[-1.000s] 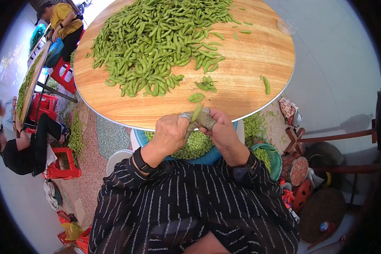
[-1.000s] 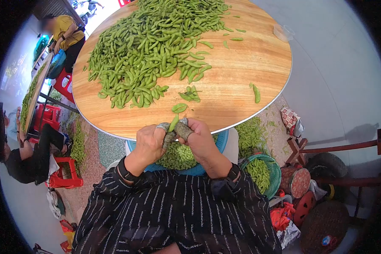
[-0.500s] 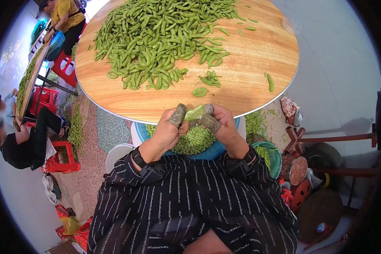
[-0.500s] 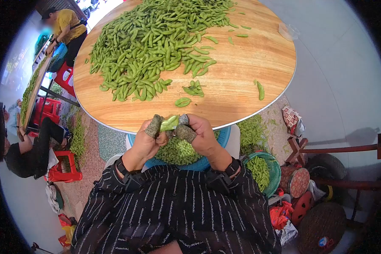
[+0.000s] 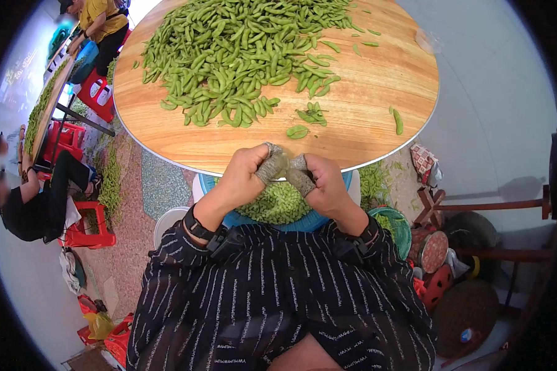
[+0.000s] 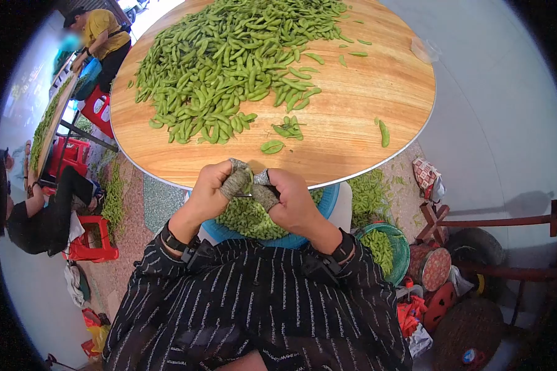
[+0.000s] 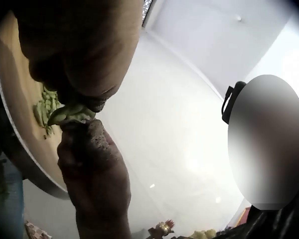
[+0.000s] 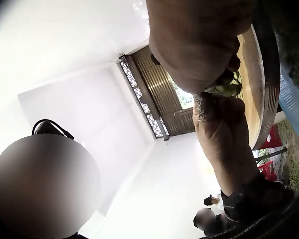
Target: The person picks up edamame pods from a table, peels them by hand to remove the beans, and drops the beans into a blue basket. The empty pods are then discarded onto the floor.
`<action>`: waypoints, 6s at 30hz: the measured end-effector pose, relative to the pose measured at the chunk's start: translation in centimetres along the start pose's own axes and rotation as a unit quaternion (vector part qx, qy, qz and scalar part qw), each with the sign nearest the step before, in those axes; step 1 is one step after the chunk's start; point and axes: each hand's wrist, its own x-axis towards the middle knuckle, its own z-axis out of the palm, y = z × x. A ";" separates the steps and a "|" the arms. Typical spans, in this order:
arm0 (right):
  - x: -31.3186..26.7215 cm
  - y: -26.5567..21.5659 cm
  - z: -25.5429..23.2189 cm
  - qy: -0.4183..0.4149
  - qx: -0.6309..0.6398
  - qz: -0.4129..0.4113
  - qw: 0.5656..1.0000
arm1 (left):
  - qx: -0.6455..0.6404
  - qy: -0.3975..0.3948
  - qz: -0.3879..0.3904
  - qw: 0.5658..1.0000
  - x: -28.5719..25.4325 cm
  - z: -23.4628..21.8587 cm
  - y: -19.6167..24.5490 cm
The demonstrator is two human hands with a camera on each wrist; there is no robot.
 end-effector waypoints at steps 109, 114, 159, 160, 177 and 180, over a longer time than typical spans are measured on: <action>-10.7 0.6 -13.4 -0.074 -0.553 0.194 0.807 | 0.207 -0.229 0.069 0.949 -3.0 -0.5 0.0; -5.2 -4.4 -9.5 0.011 -0.430 0.032 0.902 | 0.213 -0.233 0.049 0.948 -2.4 -1.9 1.7; 0.8 0.2 -5.1 0.093 -0.363 0.005 0.927 | 0.342 -0.027 0.109 0.933 9.7 0.9 -1.1; 1.2 0.3 -4.9 0.080 -0.342 0.009 0.936 | 0.343 -0.026 0.107 0.933 9.2 0.4 -1.2; 5.4 0.1 -4.9 -0.053 -0.542 -0.170 0.821 | 0.363 0.102 0.041 0.925 6.3 -3.3 -1.5; 4.9 0.4 -7.2 -0.003 -0.593 -0.097 0.799 | 0.335 0.090 0.043 0.937 6.1 -3.6 -1.8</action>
